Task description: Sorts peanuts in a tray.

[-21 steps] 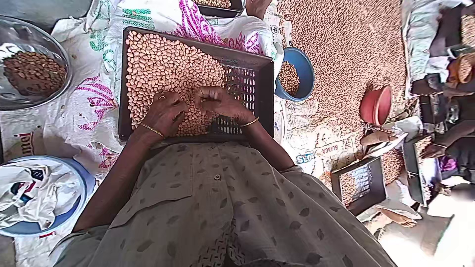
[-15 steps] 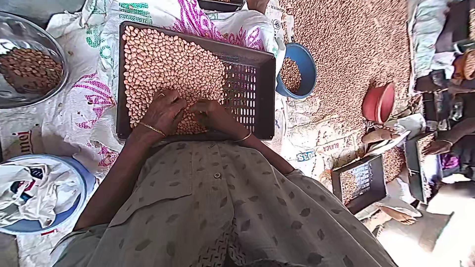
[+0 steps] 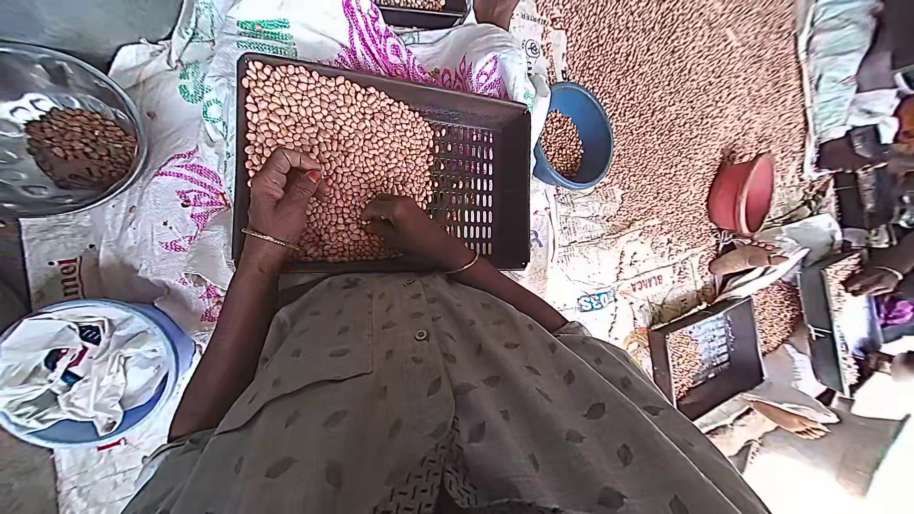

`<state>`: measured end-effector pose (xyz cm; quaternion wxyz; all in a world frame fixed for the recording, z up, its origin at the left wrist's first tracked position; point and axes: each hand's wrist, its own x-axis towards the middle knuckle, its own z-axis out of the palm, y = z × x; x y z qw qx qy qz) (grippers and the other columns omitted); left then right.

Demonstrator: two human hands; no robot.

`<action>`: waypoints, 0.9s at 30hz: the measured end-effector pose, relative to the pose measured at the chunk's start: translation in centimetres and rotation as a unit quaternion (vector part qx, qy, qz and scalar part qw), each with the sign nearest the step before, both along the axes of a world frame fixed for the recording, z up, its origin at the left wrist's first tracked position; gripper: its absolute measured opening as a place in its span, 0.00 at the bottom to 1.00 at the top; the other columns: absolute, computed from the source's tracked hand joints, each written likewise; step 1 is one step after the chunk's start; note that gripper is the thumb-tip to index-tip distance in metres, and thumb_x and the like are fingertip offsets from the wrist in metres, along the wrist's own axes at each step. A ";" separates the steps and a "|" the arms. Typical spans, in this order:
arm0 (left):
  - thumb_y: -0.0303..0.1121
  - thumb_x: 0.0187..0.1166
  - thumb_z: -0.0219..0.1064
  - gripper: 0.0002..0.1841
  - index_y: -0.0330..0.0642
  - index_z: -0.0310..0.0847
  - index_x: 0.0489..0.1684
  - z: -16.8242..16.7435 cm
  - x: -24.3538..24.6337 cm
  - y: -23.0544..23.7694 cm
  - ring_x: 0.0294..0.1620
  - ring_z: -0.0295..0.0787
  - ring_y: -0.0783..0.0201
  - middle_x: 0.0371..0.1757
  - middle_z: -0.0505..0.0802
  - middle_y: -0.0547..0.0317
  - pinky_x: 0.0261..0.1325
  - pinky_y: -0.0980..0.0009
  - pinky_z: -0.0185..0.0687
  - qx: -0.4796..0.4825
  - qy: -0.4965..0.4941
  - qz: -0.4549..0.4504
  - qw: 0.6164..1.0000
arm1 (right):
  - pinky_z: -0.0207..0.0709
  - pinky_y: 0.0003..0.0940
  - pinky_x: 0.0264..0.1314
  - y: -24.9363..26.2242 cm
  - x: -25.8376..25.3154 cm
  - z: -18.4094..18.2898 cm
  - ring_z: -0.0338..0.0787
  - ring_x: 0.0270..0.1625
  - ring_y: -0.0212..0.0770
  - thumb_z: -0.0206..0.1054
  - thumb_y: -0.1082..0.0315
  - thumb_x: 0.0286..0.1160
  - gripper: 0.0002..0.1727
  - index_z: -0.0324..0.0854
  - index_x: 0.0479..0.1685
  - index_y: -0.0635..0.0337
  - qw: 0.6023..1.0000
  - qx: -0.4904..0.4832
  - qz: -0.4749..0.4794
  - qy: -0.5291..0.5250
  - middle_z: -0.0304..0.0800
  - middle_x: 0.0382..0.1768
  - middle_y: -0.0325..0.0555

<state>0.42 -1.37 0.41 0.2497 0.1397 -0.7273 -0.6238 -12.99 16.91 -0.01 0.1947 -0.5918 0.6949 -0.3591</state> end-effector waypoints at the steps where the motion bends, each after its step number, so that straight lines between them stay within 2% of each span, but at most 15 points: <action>1: 0.28 0.87 0.55 0.06 0.45 0.75 0.53 0.0 0.1 -0.2 0.39 0.89 0.78 0.42 0.89 0.73 0.48 0.76 0.89 0.074 0.012 0.005 0.997 | 0.86 0.43 0.52 0.0 0.0 -0.2 0.93 0.43 0.53 0.70 0.80 0.70 0.06 0.90 0.41 0.72 1.000 -0.011 0.002 0.003 0.92 0.40 0.61; 3: 0.26 0.89 0.50 0.10 0.52 0.75 0.48 0.3 0.3 -0.6 0.40 0.90 0.74 0.42 0.90 0.74 0.50 0.74 0.89 0.195 0.023 0.015 0.980 | 0.86 0.44 0.52 0.3 0.3 0.7 0.93 0.43 0.53 0.70 0.81 0.69 0.06 0.90 0.40 0.72 1.000 -0.018 -0.001 0.005 0.93 0.39 0.61; 6: 0.22 0.86 0.43 0.17 0.54 0.79 0.43 0.8 0.7 -1.0 0.41 0.91 0.73 0.43 0.92 0.73 0.49 0.75 0.89 0.285 0.031 0.017 0.958 | 0.84 0.39 0.54 1.8 2.6 7.6 0.91 0.44 0.50 0.69 0.84 0.73 0.06 0.88 0.45 0.74 0.995 0.078 -0.050 -0.036 0.91 0.43 0.61; 7: 0.23 0.86 0.42 0.18 0.54 0.79 0.44 1.0 0.9 -0.9 0.41 0.91 0.73 0.43 0.93 0.72 0.49 0.75 0.89 0.290 0.024 0.014 0.957 | 0.84 0.37 0.50 1.9 2.4 7.9 0.90 0.40 0.47 0.69 0.83 0.74 0.06 0.88 0.46 0.74 0.992 0.085 -0.063 -0.067 0.91 0.42 0.61; 9: 0.27 0.90 0.40 0.17 0.51 0.79 0.48 1.4 1.2 -0.7 0.40 0.92 0.74 0.43 0.93 0.72 0.48 0.76 0.89 0.278 -0.009 0.001 0.961 | 0.84 0.36 0.46 1.1 0.2 5.2 0.90 0.37 0.43 0.68 0.79 0.76 0.08 0.90 0.47 0.72 0.990 0.068 -0.073 -0.099 0.93 0.40 0.58; 11: 0.34 0.94 0.39 0.18 0.48 0.79 0.53 1.6 1.4 -0.3 0.41 0.92 0.73 0.45 0.93 0.70 0.48 0.75 0.90 0.262 -0.060 -0.014 0.963 | 0.84 0.38 0.45 0.2 -1.5 4.4 0.90 0.36 0.43 0.67 0.76 0.76 0.08 0.90 0.44 0.70 0.994 0.061 -0.083 -0.038 0.92 0.38 0.56; 12: 0.38 0.95 0.37 0.20 0.46 0.80 0.56 1.7 1.4 0.1 0.42 0.92 0.72 0.45 0.93 0.68 0.49 0.74 0.89 0.259 -0.084 -0.031 0.962 | 0.84 0.40 0.45 -0.2 -1.6 4.9 0.90 0.36 0.46 0.67 0.77 0.75 0.07 0.90 0.41 0.70 0.996 0.041 -0.082 0.004 0.92 0.36 0.56; 14: 0.41 0.94 0.33 0.25 0.43 0.80 0.59 1.8 1.4 0.8 0.44 0.93 0.70 0.47 0.94 0.65 0.50 0.73 0.89 0.266 -0.114 -0.067 0.955 | 0.84 0.39 0.45 -1.2 -0.9 6.9 0.91 0.37 0.45 0.66 0.77 0.75 0.07 0.90 0.41 0.70 0.998 -0.003 -0.055 0.038 0.92 0.36 0.55; 16: 0.42 0.96 0.31 0.25 0.44 0.78 0.56 2.5 1.2 1.9 0.40 0.93 0.71 0.45 0.94 0.65 0.46 0.74 0.89 0.309 -0.124 -0.060 0.941 | 0.86 0.37 0.51 -2.2 0.2 8.4 0.94 0.43 0.44 0.66 0.77 0.76 0.09 0.90 0.47 0.70 0.998 -0.047 -0.016 0.027 0.94 0.42 0.55; 18: 0.44 0.97 0.30 0.25 0.48 0.77 0.53 2.9 1.2 2.5 0.38 0.91 0.72 0.42 0.93 0.65 0.42 0.76 0.89 0.371 -0.116 -0.053 0.920 | 0.87 0.36 0.55 -3.0 0.7 8.8 0.95 0.47 0.44 0.66 0.76 0.78 0.12 0.89 0.55 0.71 0.996 -0.080 -0.027 0.028 0.95 0.48 0.57; 20: 0.44 0.97 0.31 0.28 0.46 0.83 0.52 2.5 1.5 2.4 0.34 0.89 0.73 0.41 0.93 0.64 0.37 0.80 0.85 0.410 -0.106 -0.042 0.905 | 0.86 0.33 0.49 -3.2 0.3 8.0 0.93 0.41 0.41 0.64 0.78 0.78 0.10 0.89 0.49 0.71 0.989 -0.119 -0.080 0.021 0.94 0.42 0.56; 22: 0.39 0.96 0.36 0.24 0.47 0.84 0.49 1.8 1.9 2.0 0.29 0.86 0.76 0.38 0.92 0.66 0.33 0.83 0.82 0.441 -0.090 -0.016 0.893 | 0.86 0.30 0.42 -2.5 0.1 7.5 0.91 0.36 0.38 0.63 0.78 0.79 0.09 0.88 0.47 0.71 0.986 -0.115 -0.115 -0.018 0.93 0.38 0.54; 24: 0.32 0.94 0.39 0.21 0.47 0.83 0.46 1.5 2.3 1.4 0.25 0.82 0.78 0.35 0.90 0.68 0.29 0.86 0.78 0.477 -0.056 0.006 0.877 | 0.85 0.30 0.40 -0.8 1.2 8.5 0.88 0.33 0.38 0.61 0.78 0.84 0.08 0.84 0.50 0.71 0.991 -0.042 -0.087 -0.098 0.90 0.38 0.55; 25: 0.30 0.93 0.38 0.20 0.48 0.82 0.44 1.6 2.3 1.1 0.24 0.80 0.80 0.34 0.89 0.70 0.28 0.87 0.76 0.485 -0.034 0.013 0.874 | 0.85 0.30 0.42 -0.7 1.6 8.5 0.89 0.34 0.38 0.61 0.79 0.83 0.08 0.84 0.51 0.73 0.988 -0.019 -0.044 -0.144 0.90 0.39 0.57; 27: 0.27 0.90 0.38 0.20 0.50 0.81 0.44 1.6 2.0 0.4 0.27 0.80 0.80 0.35 0.87 0.70 0.30 0.88 0.76 0.497 0.026 0.023 0.867 | 0.83 0.27 0.47 -2.2 2.1 6.3 0.90 0.39 0.34 0.60 0.80 0.80 0.12 0.88 0.52 0.74 0.979 -0.019 0.076 -0.191 0.94 0.42 0.55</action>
